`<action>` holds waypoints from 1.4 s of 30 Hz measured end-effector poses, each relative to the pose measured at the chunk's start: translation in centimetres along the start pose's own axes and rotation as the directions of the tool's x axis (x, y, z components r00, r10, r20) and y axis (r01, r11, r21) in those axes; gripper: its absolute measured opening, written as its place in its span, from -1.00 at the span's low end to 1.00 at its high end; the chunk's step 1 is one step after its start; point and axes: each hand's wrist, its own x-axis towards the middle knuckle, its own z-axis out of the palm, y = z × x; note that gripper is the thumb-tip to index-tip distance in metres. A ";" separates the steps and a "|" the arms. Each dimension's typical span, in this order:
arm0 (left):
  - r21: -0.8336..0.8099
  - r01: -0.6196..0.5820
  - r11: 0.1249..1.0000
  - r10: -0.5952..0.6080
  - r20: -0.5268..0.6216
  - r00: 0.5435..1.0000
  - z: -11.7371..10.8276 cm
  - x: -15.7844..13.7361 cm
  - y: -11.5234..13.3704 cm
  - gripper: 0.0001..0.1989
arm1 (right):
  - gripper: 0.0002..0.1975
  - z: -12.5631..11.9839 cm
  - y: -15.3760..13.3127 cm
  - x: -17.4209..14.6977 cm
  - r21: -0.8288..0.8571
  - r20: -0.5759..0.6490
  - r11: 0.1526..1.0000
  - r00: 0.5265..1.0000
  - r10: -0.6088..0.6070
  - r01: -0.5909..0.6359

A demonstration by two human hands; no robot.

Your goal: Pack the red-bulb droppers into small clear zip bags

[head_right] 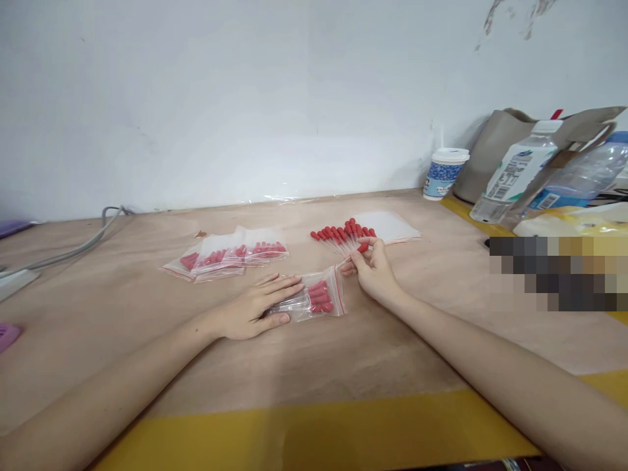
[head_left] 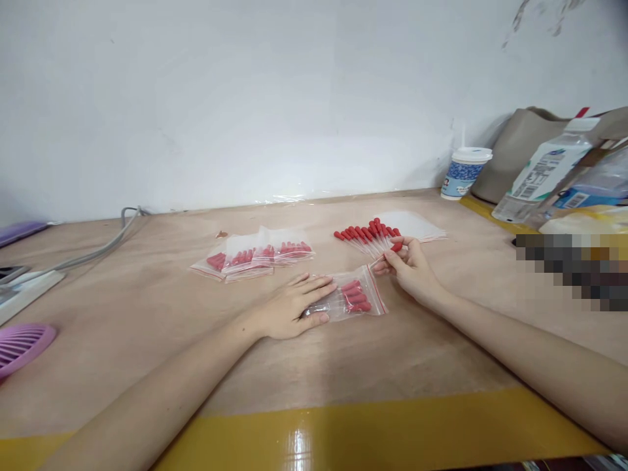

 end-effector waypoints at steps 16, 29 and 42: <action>-0.007 -0.003 1.000 0.003 -0.010 1.000 0.1 0.0 0.0 -0.39 | -0.70 -1.3 -0.5 -0.5 0.088 0.182 0.960 0.952 0.248 -0.267; -0.019 0.000 1.000 0.000 -0.015 1.000 0.0 0.0 0.1 -0.41 | -0.60 -0.7 0.1 0.4 -0.142 0.404 0.977 0.892 0.203 -0.158; -0.002 0.024 1.000 -0.024 -0.007 1.000 0.0 0.0 0.2 -0.40 | -0.71 -0.2 -0.5 0.2 -0.167 0.271 0.962 0.928 0.256 -0.217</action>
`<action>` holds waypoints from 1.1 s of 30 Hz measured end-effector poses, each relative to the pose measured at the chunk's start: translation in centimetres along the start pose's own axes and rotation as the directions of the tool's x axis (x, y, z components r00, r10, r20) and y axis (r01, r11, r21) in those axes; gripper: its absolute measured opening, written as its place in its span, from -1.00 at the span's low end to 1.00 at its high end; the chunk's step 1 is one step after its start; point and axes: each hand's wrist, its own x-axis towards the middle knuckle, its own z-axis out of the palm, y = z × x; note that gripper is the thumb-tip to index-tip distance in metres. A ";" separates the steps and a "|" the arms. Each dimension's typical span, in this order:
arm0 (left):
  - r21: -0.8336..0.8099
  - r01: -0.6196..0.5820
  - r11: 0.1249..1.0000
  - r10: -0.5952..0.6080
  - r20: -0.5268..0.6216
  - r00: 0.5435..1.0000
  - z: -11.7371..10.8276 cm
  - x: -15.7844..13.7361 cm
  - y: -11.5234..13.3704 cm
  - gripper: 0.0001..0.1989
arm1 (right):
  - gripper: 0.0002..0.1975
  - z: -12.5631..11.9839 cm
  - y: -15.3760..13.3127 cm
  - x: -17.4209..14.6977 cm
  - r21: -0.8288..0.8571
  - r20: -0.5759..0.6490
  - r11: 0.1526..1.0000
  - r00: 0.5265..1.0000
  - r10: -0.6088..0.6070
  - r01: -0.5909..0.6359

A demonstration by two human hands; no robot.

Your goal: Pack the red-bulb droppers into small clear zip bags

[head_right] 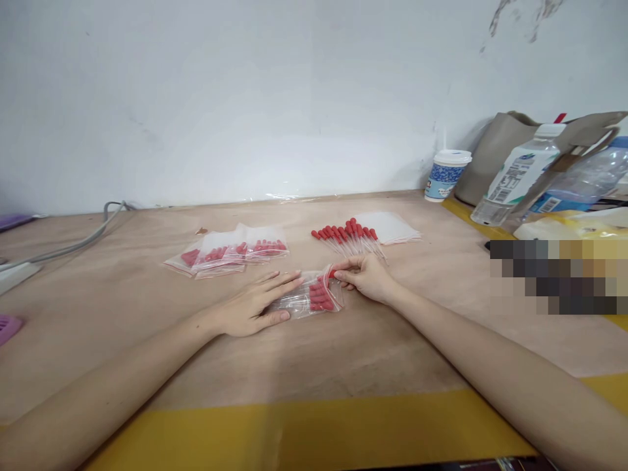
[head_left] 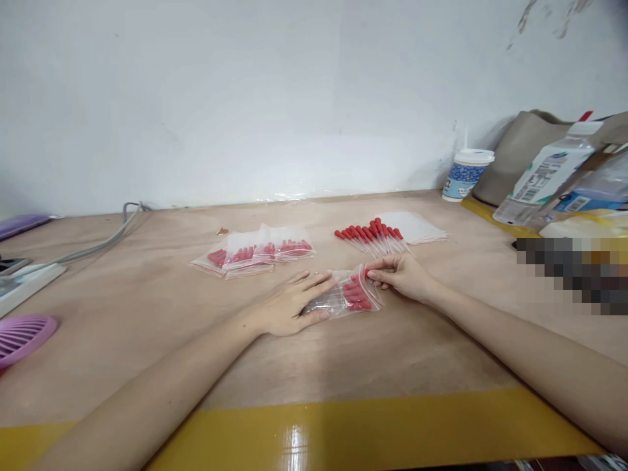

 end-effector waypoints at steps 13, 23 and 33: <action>0.010 -0.002 1.000 0.002 -0.008 1.000 0.0 0.1 0.1 -0.42 | -0.79 -0.3 0.4 0.2 -0.466 0.170 0.786 0.913 -0.371 0.406; 0.022 -0.016 1.000 0.016 -0.003 1.000 0.1 0.1 0.0 -0.43 | -0.81 -1.5 -0.4 0.3 -0.478 0.460 0.591 0.758 -0.463 0.650; 0.018 -0.026 0.999 0.027 -0.002 1.000 0.0 0.1 0.0 -0.42 | -0.79 -1.0 0.2 0.3 -0.492 0.277 0.580 0.748 -0.603 0.649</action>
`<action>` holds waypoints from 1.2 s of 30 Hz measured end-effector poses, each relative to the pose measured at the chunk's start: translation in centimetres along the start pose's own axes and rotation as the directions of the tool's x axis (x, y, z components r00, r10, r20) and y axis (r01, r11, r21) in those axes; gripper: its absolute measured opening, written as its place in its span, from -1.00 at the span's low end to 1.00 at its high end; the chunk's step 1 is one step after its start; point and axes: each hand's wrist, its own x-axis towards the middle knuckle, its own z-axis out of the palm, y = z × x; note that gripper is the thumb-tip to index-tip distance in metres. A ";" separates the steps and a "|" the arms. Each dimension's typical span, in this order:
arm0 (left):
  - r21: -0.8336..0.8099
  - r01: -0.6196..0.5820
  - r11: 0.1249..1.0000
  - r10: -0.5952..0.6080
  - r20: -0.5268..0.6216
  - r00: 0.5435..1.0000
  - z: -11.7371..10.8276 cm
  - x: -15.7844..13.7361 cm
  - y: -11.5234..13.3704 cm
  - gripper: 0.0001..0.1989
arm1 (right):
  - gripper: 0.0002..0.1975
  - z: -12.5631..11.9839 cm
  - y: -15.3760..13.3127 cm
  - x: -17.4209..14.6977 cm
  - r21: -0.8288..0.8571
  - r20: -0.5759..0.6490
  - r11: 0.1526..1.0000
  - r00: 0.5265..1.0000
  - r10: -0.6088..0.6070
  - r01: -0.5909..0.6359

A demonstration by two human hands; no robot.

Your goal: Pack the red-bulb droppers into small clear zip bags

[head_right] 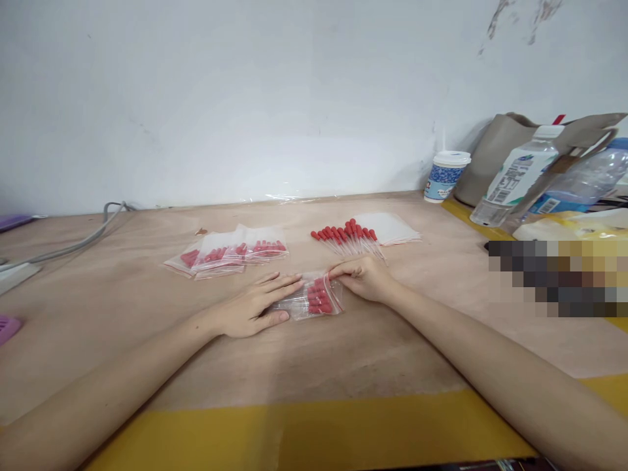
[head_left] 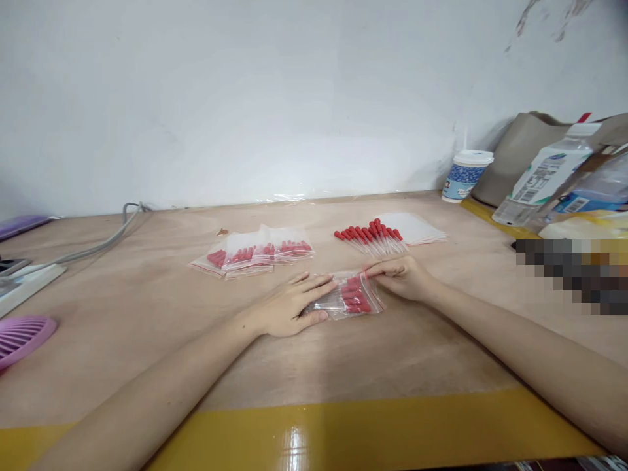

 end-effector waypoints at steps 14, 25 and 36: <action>-0.023 -0.009 1.000 0.009 -0.012 1.000 -0.1 0.0 0.1 -0.41 | -0.75 -0.3 1.7 -0.1 -0.016 0.180 0.983 0.967 0.181 -0.182; -0.024 -0.011 1.000 0.011 -0.008 1.000 -0.2 0.0 0.3 -0.42 | -0.85 0.5 -0.5 0.5 -0.152 -0.015 0.944 0.956 0.294 -0.293; -0.029 -0.039 0.999 0.039 -0.007 0.999 -0.3 0.0 0.1 -0.38 | -0.66 -0.5 -2.7 1.5 0.311 0.297 0.533 0.613 0.732 -0.787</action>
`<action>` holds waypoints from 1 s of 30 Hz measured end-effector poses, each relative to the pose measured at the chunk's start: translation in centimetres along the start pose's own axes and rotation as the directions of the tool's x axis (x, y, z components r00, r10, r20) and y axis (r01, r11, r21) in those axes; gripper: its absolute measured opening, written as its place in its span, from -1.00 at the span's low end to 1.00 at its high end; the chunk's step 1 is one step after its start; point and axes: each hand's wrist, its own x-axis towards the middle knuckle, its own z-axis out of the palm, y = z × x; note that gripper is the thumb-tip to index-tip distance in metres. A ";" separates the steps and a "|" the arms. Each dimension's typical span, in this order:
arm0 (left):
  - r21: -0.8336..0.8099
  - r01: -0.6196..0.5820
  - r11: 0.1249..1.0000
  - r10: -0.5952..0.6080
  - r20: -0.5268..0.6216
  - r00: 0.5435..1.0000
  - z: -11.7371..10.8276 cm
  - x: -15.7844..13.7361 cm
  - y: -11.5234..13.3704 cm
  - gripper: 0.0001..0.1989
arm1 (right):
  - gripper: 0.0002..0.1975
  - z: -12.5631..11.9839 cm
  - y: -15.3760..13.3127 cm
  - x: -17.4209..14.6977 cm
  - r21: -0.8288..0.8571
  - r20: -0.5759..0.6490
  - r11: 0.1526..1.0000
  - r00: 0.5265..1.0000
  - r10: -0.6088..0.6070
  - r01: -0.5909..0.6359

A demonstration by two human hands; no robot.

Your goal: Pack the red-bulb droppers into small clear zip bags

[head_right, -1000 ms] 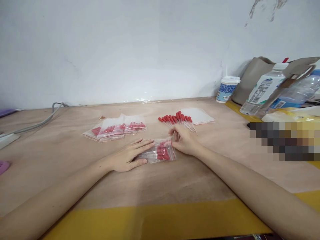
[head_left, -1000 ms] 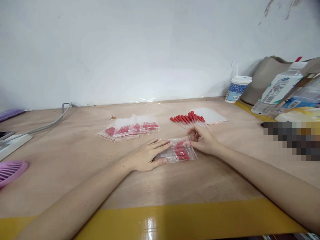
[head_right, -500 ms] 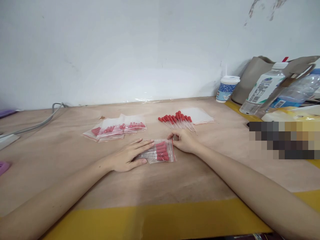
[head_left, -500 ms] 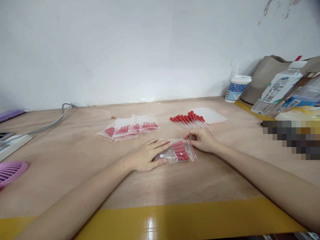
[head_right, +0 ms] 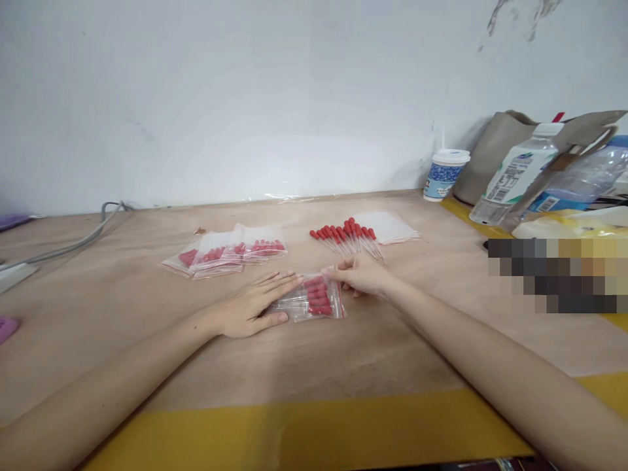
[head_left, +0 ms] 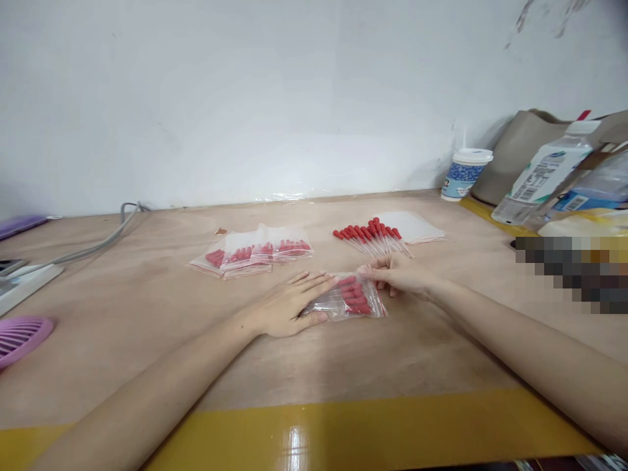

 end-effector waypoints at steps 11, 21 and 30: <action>0.149 0.369 0.917 -0.317 -0.288 0.904 1.2 0.3 -0.9 -0.37 | -0.84 -4.6 0.0 -0.1 0.461 0.008 0.877 0.988 -0.156 0.135; 0.233 0.573 0.786 -0.448 -0.423 0.787 0.0 0.5 -6.0 -0.60 | -0.91 2.1 -5.1 5.9 0.768 -0.300 0.565 0.949 -0.098 0.302; 0.148 0.588 0.795 -0.463 -0.477 0.747 0.2 -0.3 -6.7 -0.62 | -0.95 7.9 -4.3 6.9 0.727 -0.060 0.686 0.997 0.042 0.015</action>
